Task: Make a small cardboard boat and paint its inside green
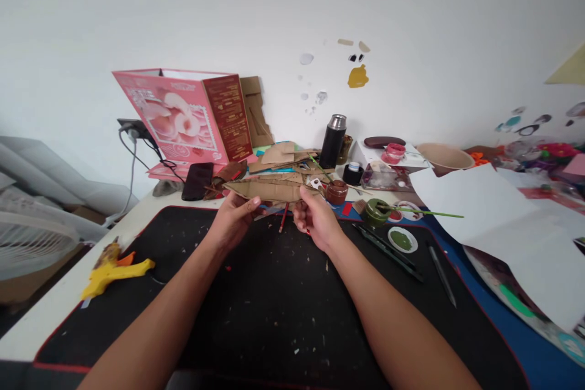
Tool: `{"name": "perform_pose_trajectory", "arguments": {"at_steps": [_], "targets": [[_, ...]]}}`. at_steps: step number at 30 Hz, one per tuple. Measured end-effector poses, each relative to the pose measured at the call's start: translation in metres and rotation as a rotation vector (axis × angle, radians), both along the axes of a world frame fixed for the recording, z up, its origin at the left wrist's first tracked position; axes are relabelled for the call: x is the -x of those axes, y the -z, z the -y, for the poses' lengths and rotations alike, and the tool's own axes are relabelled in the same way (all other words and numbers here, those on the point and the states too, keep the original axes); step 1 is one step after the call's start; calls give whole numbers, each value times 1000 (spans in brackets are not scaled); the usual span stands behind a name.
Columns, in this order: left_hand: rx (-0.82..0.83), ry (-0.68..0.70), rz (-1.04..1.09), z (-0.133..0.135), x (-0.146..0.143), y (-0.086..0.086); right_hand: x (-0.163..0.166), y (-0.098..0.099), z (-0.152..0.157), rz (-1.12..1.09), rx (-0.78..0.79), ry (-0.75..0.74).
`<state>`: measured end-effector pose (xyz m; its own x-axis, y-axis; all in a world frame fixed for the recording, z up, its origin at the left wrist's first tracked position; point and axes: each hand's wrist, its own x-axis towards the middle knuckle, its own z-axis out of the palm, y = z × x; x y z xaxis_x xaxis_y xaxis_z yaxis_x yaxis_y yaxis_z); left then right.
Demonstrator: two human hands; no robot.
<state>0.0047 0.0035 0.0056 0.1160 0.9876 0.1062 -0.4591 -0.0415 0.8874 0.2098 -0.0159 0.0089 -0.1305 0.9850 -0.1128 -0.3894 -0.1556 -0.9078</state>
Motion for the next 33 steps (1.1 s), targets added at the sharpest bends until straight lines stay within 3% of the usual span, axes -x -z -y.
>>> {"name": "perform_pose_trajectory", "arguments": {"at_steps": [15,22,25,28,33], "targets": [[38,-68,44,-9,10,3,3,13,-3,188,-151,2],[113,-95,218,-17,17,4,4,-4,7,306,-193,96],[160,-61,256,-17,18,5,-18,-19,2,496,-226,160],[191,-31,229,-15,17,8,-52,-35,-12,813,-291,217],[215,30,201,-14,15,14,-93,-65,-41,1381,-267,246]]}}
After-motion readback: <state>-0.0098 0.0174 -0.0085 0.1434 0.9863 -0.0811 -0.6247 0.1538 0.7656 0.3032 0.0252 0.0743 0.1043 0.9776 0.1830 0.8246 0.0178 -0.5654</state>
